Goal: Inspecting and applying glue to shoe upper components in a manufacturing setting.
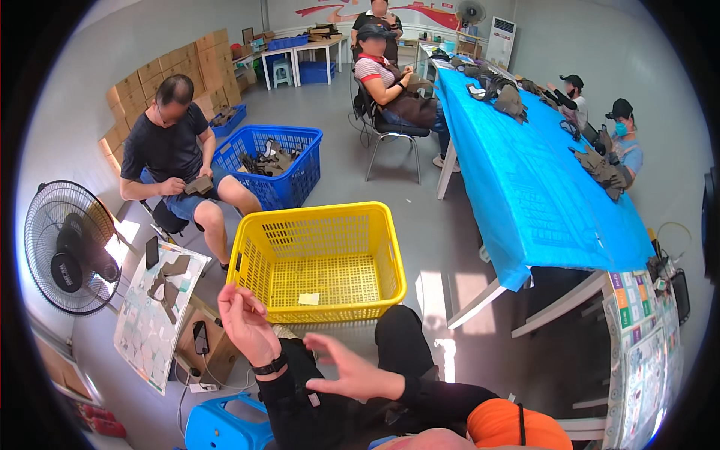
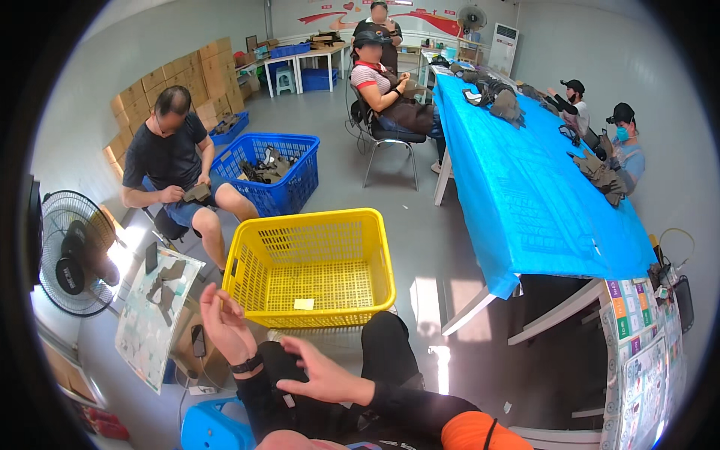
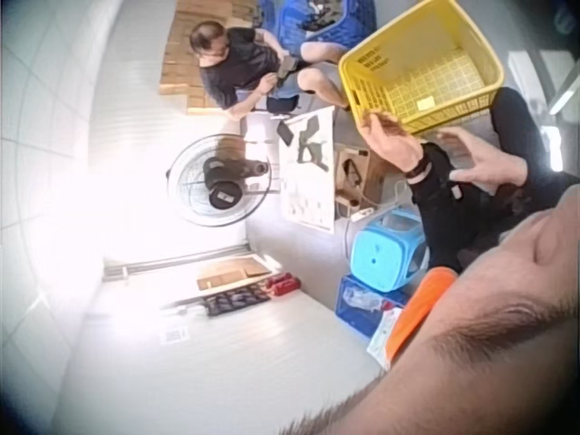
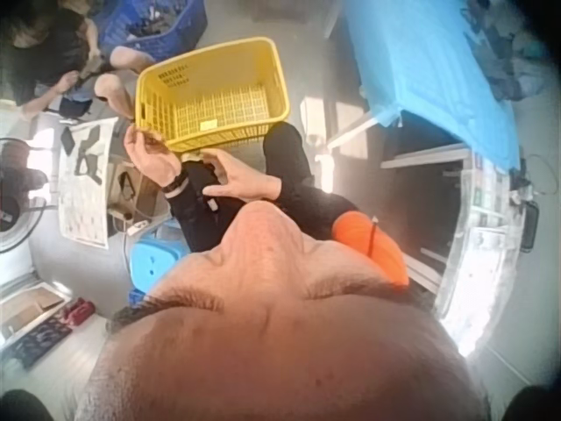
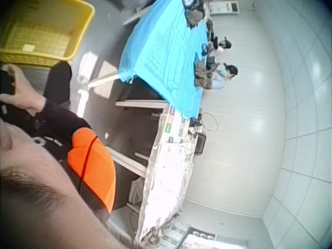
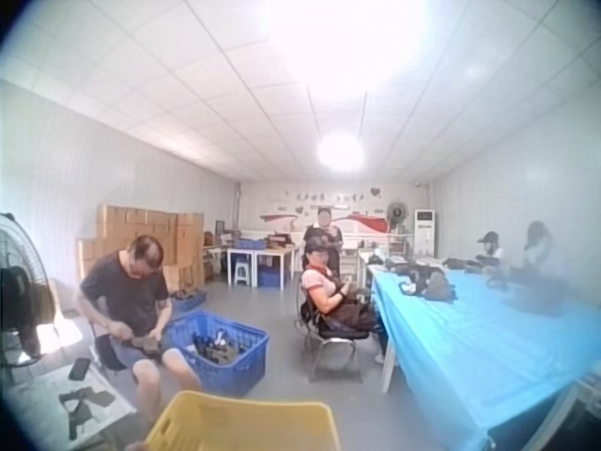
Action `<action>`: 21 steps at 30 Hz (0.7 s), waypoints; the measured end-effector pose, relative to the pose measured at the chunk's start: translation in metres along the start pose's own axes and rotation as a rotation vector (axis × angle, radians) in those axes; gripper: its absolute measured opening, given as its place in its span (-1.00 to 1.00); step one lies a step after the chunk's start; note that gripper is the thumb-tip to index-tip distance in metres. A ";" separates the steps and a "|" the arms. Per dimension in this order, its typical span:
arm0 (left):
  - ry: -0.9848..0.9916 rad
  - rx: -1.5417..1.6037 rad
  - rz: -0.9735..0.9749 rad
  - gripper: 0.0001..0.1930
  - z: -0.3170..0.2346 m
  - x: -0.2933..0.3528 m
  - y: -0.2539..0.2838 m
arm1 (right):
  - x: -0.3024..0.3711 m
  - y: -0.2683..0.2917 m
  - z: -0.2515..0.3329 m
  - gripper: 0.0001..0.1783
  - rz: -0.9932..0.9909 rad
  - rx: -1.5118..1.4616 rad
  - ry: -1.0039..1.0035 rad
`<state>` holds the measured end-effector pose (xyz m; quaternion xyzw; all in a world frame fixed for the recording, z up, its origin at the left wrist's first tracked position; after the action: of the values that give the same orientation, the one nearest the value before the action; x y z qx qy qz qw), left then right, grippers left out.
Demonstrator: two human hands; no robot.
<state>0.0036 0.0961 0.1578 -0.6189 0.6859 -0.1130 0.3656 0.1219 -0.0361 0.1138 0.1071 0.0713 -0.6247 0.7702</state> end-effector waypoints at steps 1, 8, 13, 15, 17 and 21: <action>-0.074 0.013 0.076 -0.77 -0.011 -0.002 -0.020 | 0.002 -0.017 -0.031 -0.17 0.083 -0.214 -0.175; -0.234 -0.227 0.204 -0.81 -0.035 0.003 -0.051 | -0.004 -0.039 -0.002 -0.36 0.252 -0.015 -0.233; -0.558 -0.982 0.342 -0.83 -0.026 0.017 -0.078 | 0.005 -0.030 -0.008 -0.36 0.098 0.245 -0.338; -0.429 -0.901 0.387 -0.83 -0.002 0.013 -0.069 | 0.007 -0.031 -0.017 -0.37 0.116 0.208 -0.346; -0.233 -0.710 0.329 -0.82 0.014 0.006 -0.052 | 0.008 -0.027 -0.027 -0.37 0.136 0.169 -0.356; 0.153 -0.629 0.295 -0.79 0.056 0.002 0.006 | 0.006 0.003 -0.052 -0.36 0.191 0.157 -0.265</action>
<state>0.0350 0.1118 0.1140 -0.5853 0.7946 0.1116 0.1169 0.1274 -0.0276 0.0620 0.0900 -0.0905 -0.5610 0.8179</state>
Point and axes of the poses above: each hand's wrist, its own x-axis away from the middle knuckle, its own y-axis out of the back of the hand, z = x × y, the point moved 9 cm from there along -x, towards the middle knuckle, and after that the axes turned 7 degrees about z, right-handed, at the moved point
